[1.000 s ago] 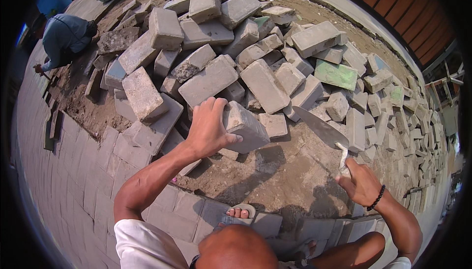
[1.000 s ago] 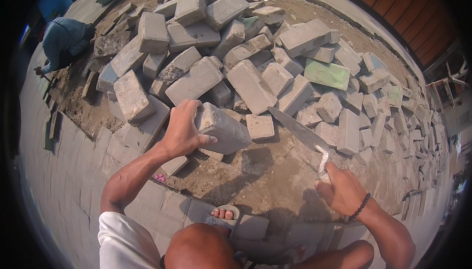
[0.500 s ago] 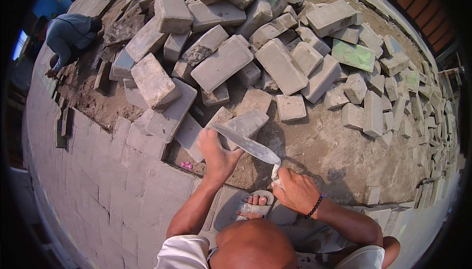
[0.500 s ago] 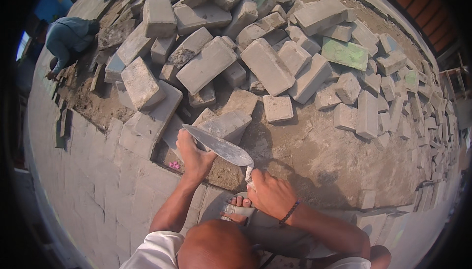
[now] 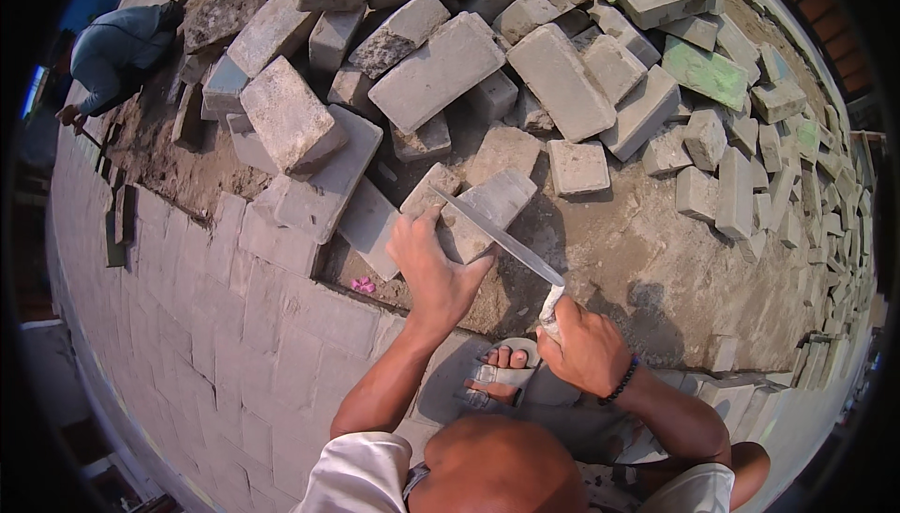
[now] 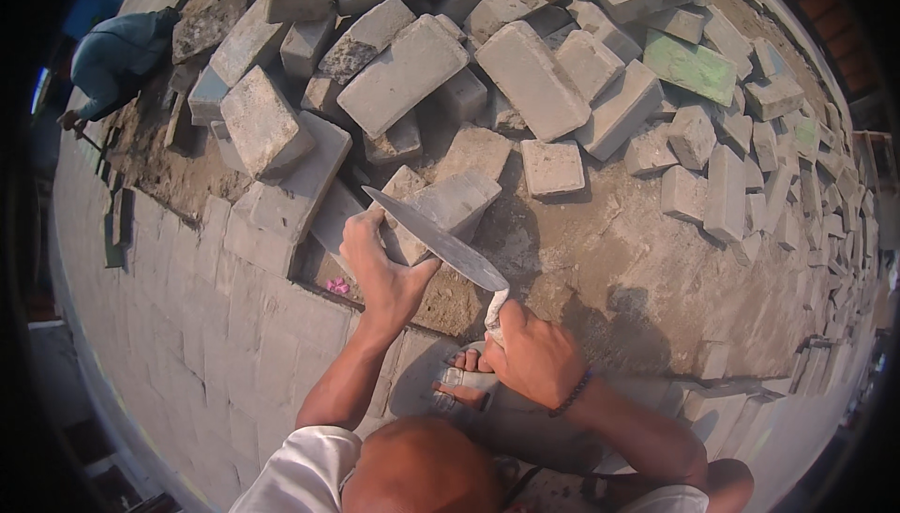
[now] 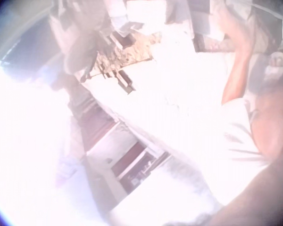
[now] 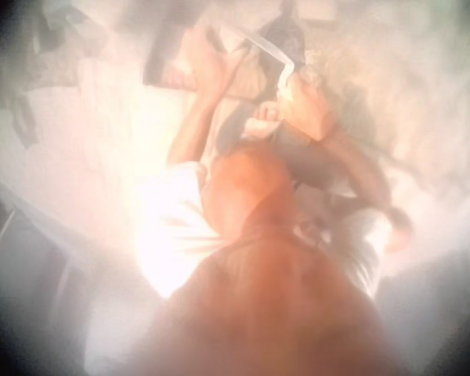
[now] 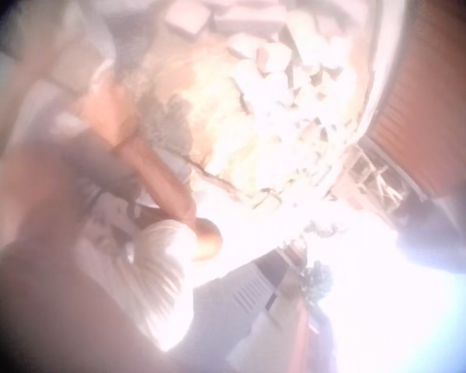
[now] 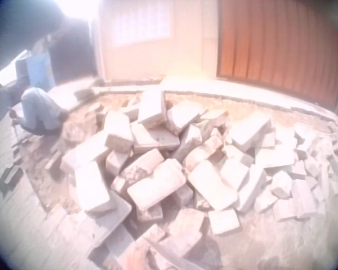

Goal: The person uses a trowel to apply mortar to the top of a concrete block and places it onto a prepared bed of mortar. The person repeats this process, laying blocks in a staggered pattern to form a paved surface.

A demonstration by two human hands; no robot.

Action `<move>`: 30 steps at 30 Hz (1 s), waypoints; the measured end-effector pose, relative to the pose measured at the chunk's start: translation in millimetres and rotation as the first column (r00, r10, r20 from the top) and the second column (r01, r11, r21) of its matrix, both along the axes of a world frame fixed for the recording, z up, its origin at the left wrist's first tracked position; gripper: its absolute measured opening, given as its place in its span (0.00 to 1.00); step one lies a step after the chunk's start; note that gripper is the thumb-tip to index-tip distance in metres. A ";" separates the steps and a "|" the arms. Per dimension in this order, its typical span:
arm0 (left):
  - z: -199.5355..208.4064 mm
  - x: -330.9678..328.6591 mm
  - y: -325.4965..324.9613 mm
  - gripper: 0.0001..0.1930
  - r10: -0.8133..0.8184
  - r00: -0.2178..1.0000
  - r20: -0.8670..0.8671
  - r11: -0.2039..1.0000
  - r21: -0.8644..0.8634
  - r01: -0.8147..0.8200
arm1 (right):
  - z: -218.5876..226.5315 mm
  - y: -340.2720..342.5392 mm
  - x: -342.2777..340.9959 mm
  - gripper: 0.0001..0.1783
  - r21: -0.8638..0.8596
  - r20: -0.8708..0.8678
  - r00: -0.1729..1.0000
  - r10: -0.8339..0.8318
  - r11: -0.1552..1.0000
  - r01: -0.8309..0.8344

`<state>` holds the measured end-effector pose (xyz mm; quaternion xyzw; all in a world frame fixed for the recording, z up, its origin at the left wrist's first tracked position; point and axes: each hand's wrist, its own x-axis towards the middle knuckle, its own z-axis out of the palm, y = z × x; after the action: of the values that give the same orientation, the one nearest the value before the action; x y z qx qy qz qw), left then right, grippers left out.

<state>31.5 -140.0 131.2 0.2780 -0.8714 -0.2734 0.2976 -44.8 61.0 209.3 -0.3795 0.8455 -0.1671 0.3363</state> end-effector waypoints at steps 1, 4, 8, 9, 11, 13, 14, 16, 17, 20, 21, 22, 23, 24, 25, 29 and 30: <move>0.2 -1.0 0.3 0.41 0.001 1.000 -0.003 1.000 -0.003 -0.001 | -7.2 -4.5 -12.5 0.17 0.042 0.021 0.999 -0.040 0.998 0.039; 1.8 -0.9 1.2 0.43 0.006 1.000 -0.004 1.000 0.013 -0.006 | -47.8 -3.4 -72.7 0.19 0.168 -0.094 0.991 -0.093 0.980 0.108; 4.8 -2.3 -0.4 0.44 -0.012 1.000 0.011 1.000 0.006 0.012 | -0.8 -11.6 -65.0 0.20 0.037 -0.063 0.984 -0.165 0.985 0.168; 4.5 -0.7 -1.6 0.44 -0.004 1.000 0.015 1.000 0.002 0.004 | 16.7 -11.9 -53.1 0.19 -0.063 -0.013 0.991 -0.137 0.989 0.136; 3.0 -0.8 -0.2 0.45 -0.004 1.000 0.011 1.000 0.005 0.004 | 33.9 -5.8 -29.0 0.17 -0.155 0.045 0.996 -0.080 0.984 0.086; 3.9 -4.0 0.4 0.45 -0.009 1.000 0.014 1.000 0.017 0.008 | 38.9 -0.5 -14.8 0.16 -0.147 0.065 0.998 -0.024 0.989 0.033; 5.1 -4.4 0.4 0.45 -0.008 1.000 0.019 1.000 0.018 0.008 | 34.5 1.4 -13.5 0.16 -0.133 0.040 0.999 -0.013 0.991 0.018; 5.0 -6.4 1.7 0.44 -0.012 0.999 0.030 1.000 0.004 0.012 | 17.4 5.2 -12.7 0.16 -0.106 -0.008 1.000 0.010 0.994 -0.011; 5.2 -7.0 1.9 0.44 -0.013 0.999 0.035 1.000 -0.004 0.013 | 12.8 5.4 -15.6 0.17 -0.065 -0.040 0.999 -0.004 0.998 0.001; 6.5 -7.9 2.8 0.44 -0.006 0.999 0.032 1.000 0.010 0.006 | 0.8 2.7 -38.4 0.19 0.040 -0.099 0.995 -0.030 0.999 0.034; 7.1 -7.2 3.1 0.44 -0.003 0.999 0.043 1.000 0.023 0.002 | -3.7 0.4 -50.8 0.19 0.059 -0.095 0.995 -0.031 0.998 0.037; 7.8 -5.6 3.8 0.44 0.001 0.999 0.054 0.999 0.037 -0.003 | -5.5 -0.5 -56.7 0.19 0.079 -0.091 0.995 -0.033 0.996 0.041; 6.2 -5.3 2.1 0.44 0.010 0.998 0.066 0.999 0.048 -0.013 | 8.3 -6.3 -55.6 0.19 0.095 0.009 0.999 -0.050 0.994 0.049; 5.7 -5.5 1.5 0.44 0.007 0.999 0.048 0.999 0.031 -0.008 | 18.8 -6.8 -48.9 0.18 0.000 0.021 0.999 -0.045 0.999 0.045; 4.5 -6.2 0.1 0.44 0.004 1.000 0.030 1.000 0.013 -0.004 | 27.4 -3.2 -37.0 0.17 -0.096 0.034 0.999 -0.040 0.994 0.043; 9.5 -7.7 3.2 0.44 0.015 0.998 0.063 1.000 0.011 -0.016 | 23.1 3.8 -16.4 0.16 -0.138 0.004 0.999 0.043 0.989 -0.042; 9.7 -9.3 3.8 0.44 0.010 0.998 0.056 1.000 0.009 -0.010 | 17.7 4.5 -15.5 0.16 -0.142 -0.031 0.997 0.067 0.987 -0.070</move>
<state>22.2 -136.2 140.8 0.2913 -0.8768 -0.2680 0.2730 -60.3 65.4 227.0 -0.4336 0.8222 -0.2108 0.3026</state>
